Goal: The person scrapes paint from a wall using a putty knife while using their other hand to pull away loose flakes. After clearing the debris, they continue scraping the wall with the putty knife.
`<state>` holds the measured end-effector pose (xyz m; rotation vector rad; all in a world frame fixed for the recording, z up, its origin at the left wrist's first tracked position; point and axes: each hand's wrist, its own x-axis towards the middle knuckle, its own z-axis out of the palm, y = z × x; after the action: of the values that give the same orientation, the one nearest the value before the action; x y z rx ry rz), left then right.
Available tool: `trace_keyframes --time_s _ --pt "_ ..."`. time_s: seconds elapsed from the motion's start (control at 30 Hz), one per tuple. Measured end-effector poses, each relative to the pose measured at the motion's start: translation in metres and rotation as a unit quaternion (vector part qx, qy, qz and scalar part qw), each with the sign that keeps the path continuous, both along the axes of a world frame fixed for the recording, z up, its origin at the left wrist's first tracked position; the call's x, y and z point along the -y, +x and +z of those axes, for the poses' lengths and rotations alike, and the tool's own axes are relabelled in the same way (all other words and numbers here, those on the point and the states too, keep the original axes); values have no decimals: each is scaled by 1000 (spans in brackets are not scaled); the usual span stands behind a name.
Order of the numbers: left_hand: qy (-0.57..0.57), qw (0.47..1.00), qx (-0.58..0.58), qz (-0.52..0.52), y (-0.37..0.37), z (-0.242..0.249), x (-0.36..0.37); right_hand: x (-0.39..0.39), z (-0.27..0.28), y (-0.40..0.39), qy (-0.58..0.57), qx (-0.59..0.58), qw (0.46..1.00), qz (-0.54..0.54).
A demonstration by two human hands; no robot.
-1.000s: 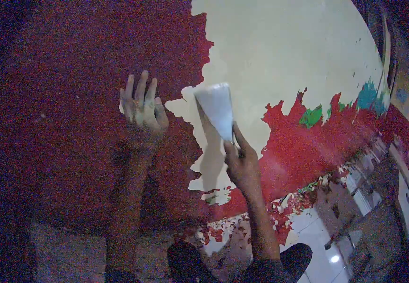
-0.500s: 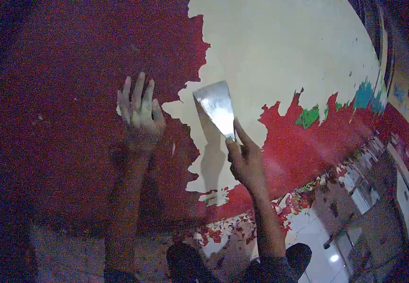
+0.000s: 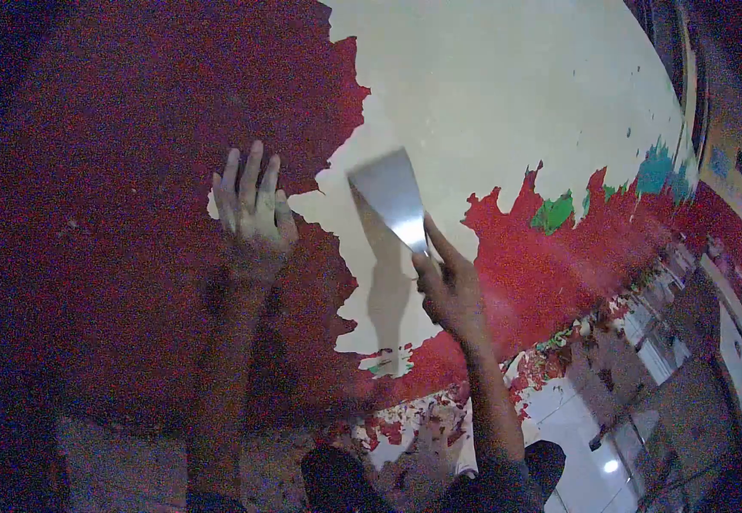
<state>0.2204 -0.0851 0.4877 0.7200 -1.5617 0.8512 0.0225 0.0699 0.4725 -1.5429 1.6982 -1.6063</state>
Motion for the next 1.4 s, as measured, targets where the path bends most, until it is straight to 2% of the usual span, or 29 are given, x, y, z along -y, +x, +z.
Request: trace_keyframes --time_s 0.03,0.13,0.17,0.3,0.4,0.47,0.53,0.63,0.77,0.87,0.9,0.97,1.03,1.13,1.17,1.27,1.4 --pt "-3 1000 -5 -1 0 -1 0 -1 0 0 14 18 1000 17" --pt "-14 1000 0 -4 -2 0 2 25 12 6 -92 -32 994 44" --pt "-16 1000 -1 -1 -1 -1 2 19 29 18 -51 -23 997 46" --pt "-1 1000 -1 -11 2 1 -3 0 -2 3 11 -35 999 -2" --pt "-12 1000 -11 -19 -1 -1 1 10 -2 4 -4 -95 995 -25" --pt "-15 999 -23 -26 -3 -2 3 27 10 12 -94 -161 983 -4" --pt "-13 999 -19 -37 -1 -1 2 17 13 17 -52 -117 992 11" --pt "-26 999 -18 -40 2 -1 3 1 -10 0 22 -73 997 -22" --pt "-25 999 -20 -36 1 -1 1 19 9 16 -46 -138 989 -4" --pt "-9 999 -17 -34 1 0 -2 13 -4 4 -38 -158 986 -30" --pt "-13 999 -16 -35 2 1 -2 4 -5 4 3 -78 997 -5" --pt "-21 999 -15 -34 2 1 0 10 -3 10 -21 -135 990 -28" --pt "-25 999 -14 -23 2 2 -1 15 -2 14 3 -125 992 -21" --pt "-24 999 -18 -33 1 -2 0 18 2 22 -48 -168 985 9" --pt "-27 999 -19 -40 3 -1 1 12 -12 11 -60 -173 983 -10" --pt "-36 997 -28 -55 2 -1 3 9 -41 -12 -2 -120 993 -17" --pt "-34 998 -28 -43 0 -2 1 19 -8 21 -66 -112 991 43"
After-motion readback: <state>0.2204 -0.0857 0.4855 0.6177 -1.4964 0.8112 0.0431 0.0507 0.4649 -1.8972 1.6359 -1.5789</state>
